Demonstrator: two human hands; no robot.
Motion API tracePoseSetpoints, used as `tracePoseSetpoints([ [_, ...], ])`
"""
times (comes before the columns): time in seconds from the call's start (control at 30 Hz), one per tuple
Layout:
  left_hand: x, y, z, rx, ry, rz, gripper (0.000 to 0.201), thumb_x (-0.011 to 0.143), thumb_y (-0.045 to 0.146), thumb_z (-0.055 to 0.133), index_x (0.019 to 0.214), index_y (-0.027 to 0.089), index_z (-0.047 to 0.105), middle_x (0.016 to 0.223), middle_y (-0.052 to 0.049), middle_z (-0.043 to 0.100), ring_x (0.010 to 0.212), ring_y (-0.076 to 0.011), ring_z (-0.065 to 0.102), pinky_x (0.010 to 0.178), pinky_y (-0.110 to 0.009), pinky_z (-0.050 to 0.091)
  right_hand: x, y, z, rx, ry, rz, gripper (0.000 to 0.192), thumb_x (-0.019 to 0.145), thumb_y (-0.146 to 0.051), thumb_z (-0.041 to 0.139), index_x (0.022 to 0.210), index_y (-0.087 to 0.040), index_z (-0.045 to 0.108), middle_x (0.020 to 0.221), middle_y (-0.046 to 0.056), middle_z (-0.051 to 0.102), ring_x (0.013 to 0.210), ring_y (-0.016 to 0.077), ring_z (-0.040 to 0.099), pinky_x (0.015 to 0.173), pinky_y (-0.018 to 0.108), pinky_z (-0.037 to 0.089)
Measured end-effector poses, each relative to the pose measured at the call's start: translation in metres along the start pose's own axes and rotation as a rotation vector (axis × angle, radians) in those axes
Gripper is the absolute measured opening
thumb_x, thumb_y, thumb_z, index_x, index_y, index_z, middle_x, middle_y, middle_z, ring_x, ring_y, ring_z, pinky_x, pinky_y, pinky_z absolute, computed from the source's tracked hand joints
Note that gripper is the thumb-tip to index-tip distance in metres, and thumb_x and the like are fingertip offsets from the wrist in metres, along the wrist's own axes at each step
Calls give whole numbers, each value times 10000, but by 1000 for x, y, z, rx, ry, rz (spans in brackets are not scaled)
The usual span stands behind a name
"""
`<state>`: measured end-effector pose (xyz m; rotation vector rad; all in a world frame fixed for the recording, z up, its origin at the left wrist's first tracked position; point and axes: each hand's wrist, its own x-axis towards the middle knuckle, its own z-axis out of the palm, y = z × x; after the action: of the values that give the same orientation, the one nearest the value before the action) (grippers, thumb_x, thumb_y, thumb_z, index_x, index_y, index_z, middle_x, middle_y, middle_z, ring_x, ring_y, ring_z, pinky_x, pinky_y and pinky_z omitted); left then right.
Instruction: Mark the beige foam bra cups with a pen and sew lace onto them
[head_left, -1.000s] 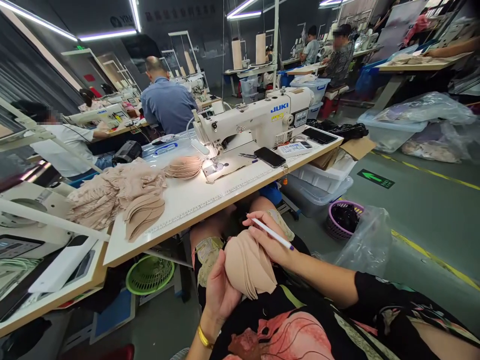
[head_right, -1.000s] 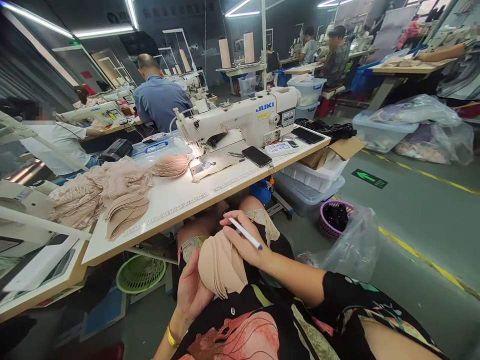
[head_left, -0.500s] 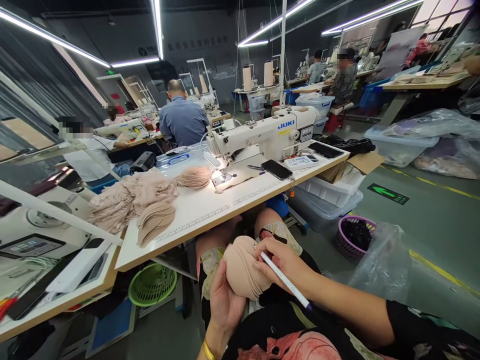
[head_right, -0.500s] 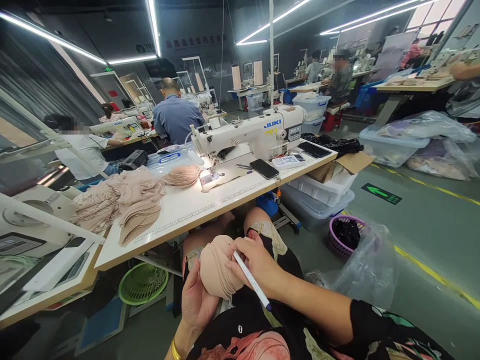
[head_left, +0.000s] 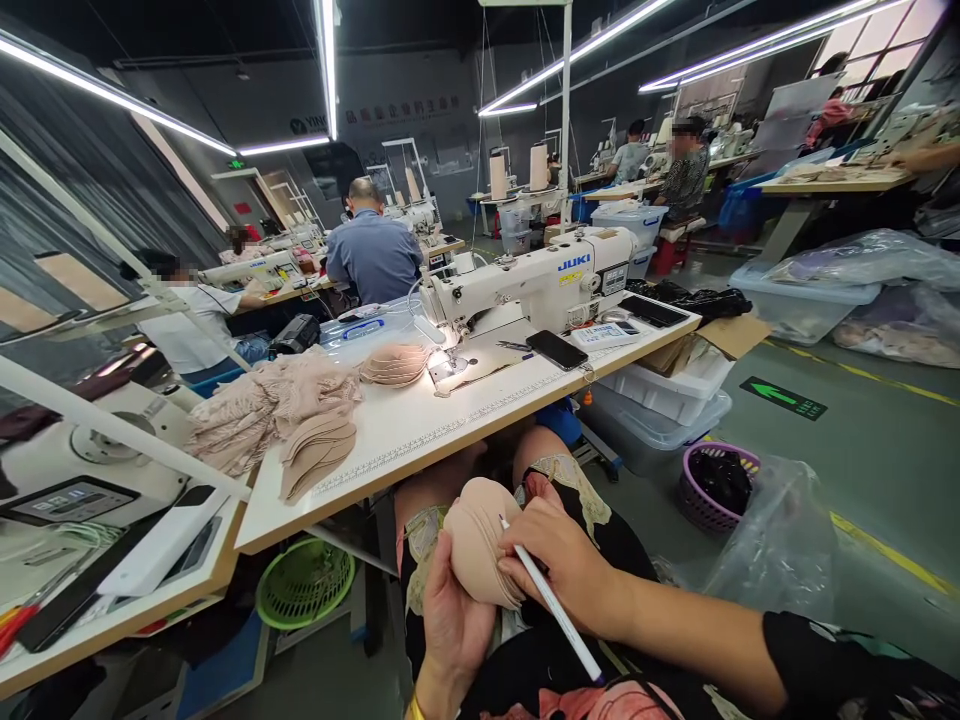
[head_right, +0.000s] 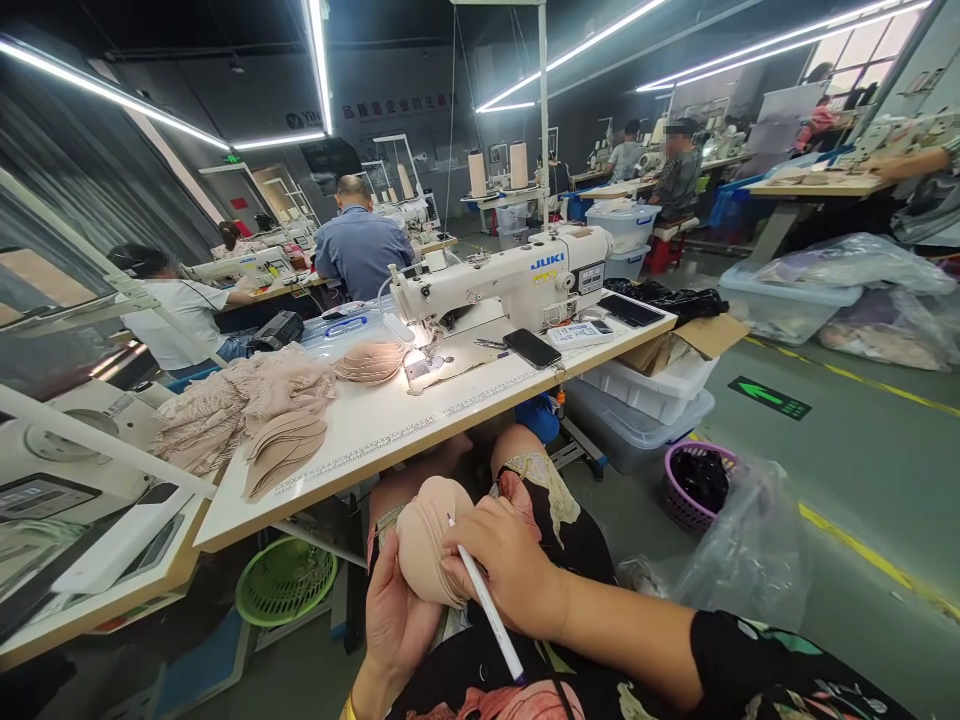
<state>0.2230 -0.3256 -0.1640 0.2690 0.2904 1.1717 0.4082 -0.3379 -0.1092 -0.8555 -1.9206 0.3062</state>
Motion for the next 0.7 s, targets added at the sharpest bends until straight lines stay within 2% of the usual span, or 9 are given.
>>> tracePoseSetpoints([
  [0.07,-1,2,-1,-10,-28,-3,419,1110,350,388,1388,302,698,1392,-83,718,1302,-258,671,1214,-462,430,-2,0,-8,-30,-47,-76,141,1008,-286,632,1122,-203,640,900,63,710,819,222,565,764,373,437],
  [0.13,0,4,-3,-17,-75,-6,432,1114,383,373,1403,312,685,1403,-72,712,1316,-256,661,1218,-442,425,-5,-1,-16,-96,-29,-139,239,1005,-271,614,1227,-183,623,868,70,696,794,232,556,749,382,433],
  [0.23,2,6,-3,-53,-180,-1,472,1126,408,310,1418,322,671,1404,-45,713,1316,-213,661,1235,-374,391,-12,1,-24,-162,-22,-283,317,1003,-234,580,1316,-188,581,763,44,660,690,225,520,673,370,418],
  [0.3,3,5,-1,-61,-231,-20,502,1132,416,270,1424,313,665,1407,-42,711,1337,-195,643,1258,-357,346,-14,4,-26,-122,-35,-345,357,1011,-231,562,1367,-221,549,782,44,679,686,224,543,670,368,437],
  [0.37,2,4,2,-32,-242,-50,525,1128,448,267,1429,283,664,1428,-60,695,1387,-213,602,1286,-378,289,-10,11,-25,-41,4,-215,376,1026,-220,531,1400,-254,539,930,76,724,809,234,624,758,383,490],
  [0.43,1,1,4,13,-234,-85,533,1118,475,299,1427,246,668,1444,-87,680,1427,-252,563,1306,-417,235,-2,20,-21,85,53,64,347,1050,-256,518,1395,-261,554,1144,113,729,1026,253,674,902,419,522],
  [0.53,0,-1,5,52,-205,-162,500,1106,455,363,1388,221,703,1401,-102,708,1434,-296,552,1313,-465,212,10,28,-12,349,-19,360,305,1089,-395,488,1332,-241,587,1247,113,726,1195,254,680,1030,431,524],
  [0.6,-1,-1,5,62,-181,-220,465,1103,413,385,1351,227,731,1363,-89,735,1426,-304,559,1310,-476,225,14,29,-8,452,-97,384,324,1096,-440,467,1304,-237,612,1249,105,733,1226,248,676,1079,434,507],
  [0.7,-1,0,5,70,-148,-257,432,1096,380,409,1340,245,738,1356,-70,742,1417,-299,569,1303,-476,251,15,28,-9,459,-138,288,327,1070,-434,537,1305,-234,645,1308,114,713,1293,258,633,1141,451,456],
])
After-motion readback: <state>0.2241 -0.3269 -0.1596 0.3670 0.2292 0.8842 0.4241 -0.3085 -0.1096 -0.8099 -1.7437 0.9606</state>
